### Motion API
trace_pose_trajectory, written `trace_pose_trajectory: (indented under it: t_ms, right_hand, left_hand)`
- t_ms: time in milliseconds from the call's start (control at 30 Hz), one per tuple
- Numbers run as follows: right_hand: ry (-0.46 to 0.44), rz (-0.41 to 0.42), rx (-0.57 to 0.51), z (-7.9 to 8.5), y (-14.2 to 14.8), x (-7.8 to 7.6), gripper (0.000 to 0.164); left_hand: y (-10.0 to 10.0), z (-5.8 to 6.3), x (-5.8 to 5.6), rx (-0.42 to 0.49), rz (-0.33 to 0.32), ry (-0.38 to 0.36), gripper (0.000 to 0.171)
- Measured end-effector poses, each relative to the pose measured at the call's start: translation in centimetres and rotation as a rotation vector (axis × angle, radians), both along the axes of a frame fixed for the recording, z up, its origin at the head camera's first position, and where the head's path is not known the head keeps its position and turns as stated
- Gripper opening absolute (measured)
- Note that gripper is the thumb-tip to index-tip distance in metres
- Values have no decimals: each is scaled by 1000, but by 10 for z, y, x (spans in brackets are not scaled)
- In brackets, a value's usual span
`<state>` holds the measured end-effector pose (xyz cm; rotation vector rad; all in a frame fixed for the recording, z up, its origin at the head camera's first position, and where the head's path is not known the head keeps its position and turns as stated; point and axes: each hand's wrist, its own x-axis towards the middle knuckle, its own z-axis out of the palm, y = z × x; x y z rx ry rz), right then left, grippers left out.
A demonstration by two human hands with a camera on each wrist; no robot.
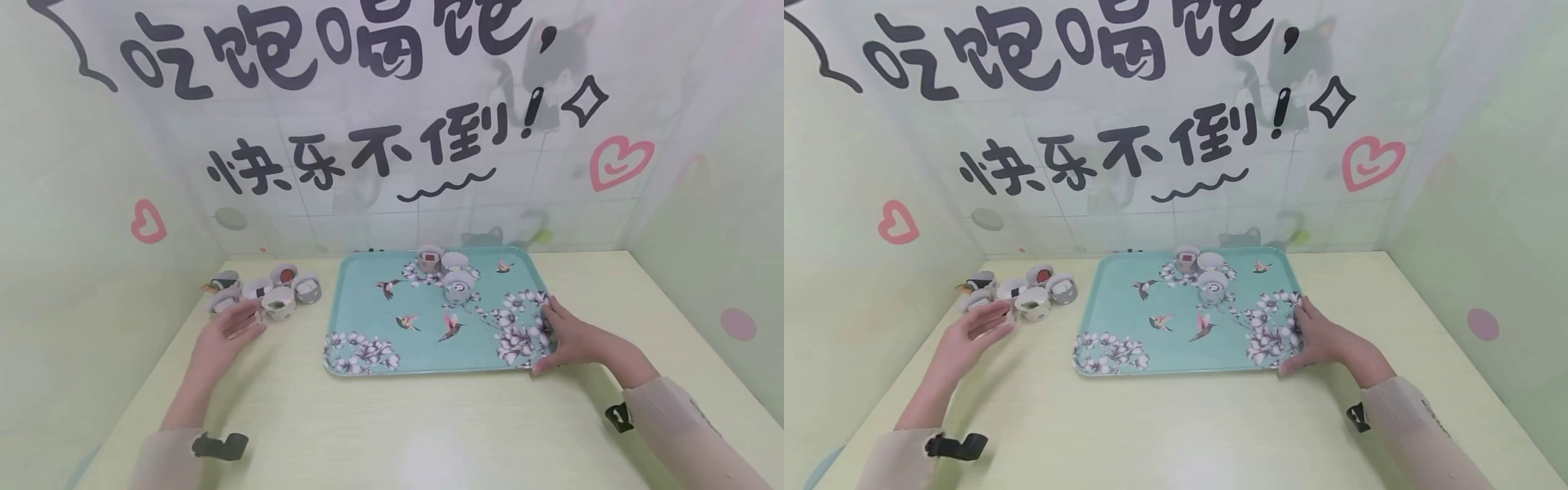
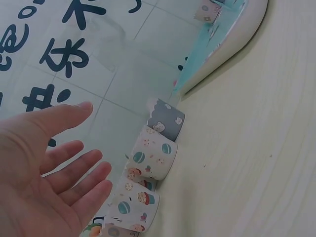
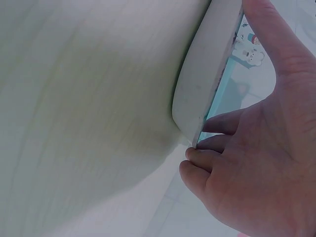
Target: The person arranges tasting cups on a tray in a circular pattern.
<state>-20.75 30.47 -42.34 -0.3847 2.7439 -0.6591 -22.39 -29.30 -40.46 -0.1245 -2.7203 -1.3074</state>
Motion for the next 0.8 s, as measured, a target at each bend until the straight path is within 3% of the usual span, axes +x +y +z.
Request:
trace_pose_trajectory:
  t_ms: [267,367,600,800]
  right_hand:
    - [14,6,8,1,1,0,133]
    - [16,7,0,1,1,-1,134]
    - [13,7,-3,-1,2,-2,134]
    - [14,6,-6,-4,3,-2,134]
  left_hand:
    - [-15,-3,3,28,77,43,60]
    - [-20,-4,3,49,113,17,62]
    - [-29,-6,3,-7,188,-69,66]
    - [-34,-11,1,34,254,-99,68]
